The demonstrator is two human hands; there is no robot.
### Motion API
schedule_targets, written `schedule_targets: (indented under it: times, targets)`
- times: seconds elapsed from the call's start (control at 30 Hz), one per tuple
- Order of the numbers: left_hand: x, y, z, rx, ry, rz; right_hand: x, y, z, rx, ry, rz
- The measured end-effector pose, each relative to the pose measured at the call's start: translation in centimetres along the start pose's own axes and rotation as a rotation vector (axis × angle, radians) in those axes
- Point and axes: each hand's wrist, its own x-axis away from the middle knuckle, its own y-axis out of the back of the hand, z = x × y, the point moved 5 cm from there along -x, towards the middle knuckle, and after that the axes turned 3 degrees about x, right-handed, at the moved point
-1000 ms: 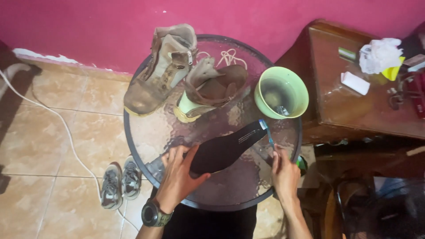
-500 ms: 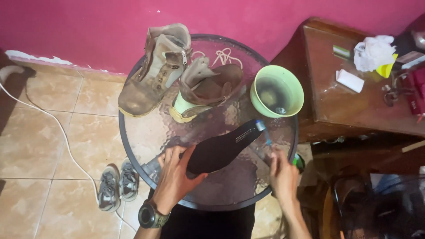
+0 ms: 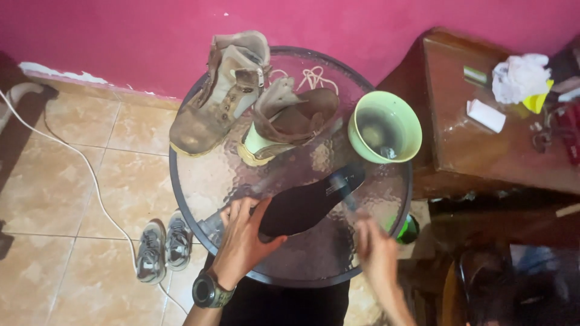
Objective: The person cleans the sole of a brown boot using a toothbrush dipped in water from a bowl. They then remove the insole from the boot and scrub it with the toothbrush before placing it back on the table.
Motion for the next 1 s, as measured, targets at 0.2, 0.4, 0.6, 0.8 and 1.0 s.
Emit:
schedule_targets:
  times: [0.2, 0.4, 0.6, 0.8, 1.0]
  targets:
    - [-0.2, 0.3, -0.5, 0.012, -0.004, -0.008, 6.6, -6.8, 2.7, -0.235, 0.24, 0.239]
    - [-0.2, 0.1, -0.2, -0.005, 0.0, 0.004, -2.0, 1.3, -0.2, 0.144, -0.12, -0.01]
    - [-0.2, 0.4, -0.4, 0.01, -0.006, -0.014, 5.6, -2.4, 7.8, -0.063, 0.469, 0.214]
    - [-0.2, 0.1, -0.2, -0.021, -0.021, -0.022, -0.6, 0.3, 0.8, 0.084, -0.14, 0.127]
    - [-0.2, 0.5, -0.5, -0.008, -0.005, -0.004, 4.4, -1.3, 2.2, -0.255, 0.21, 0.052]
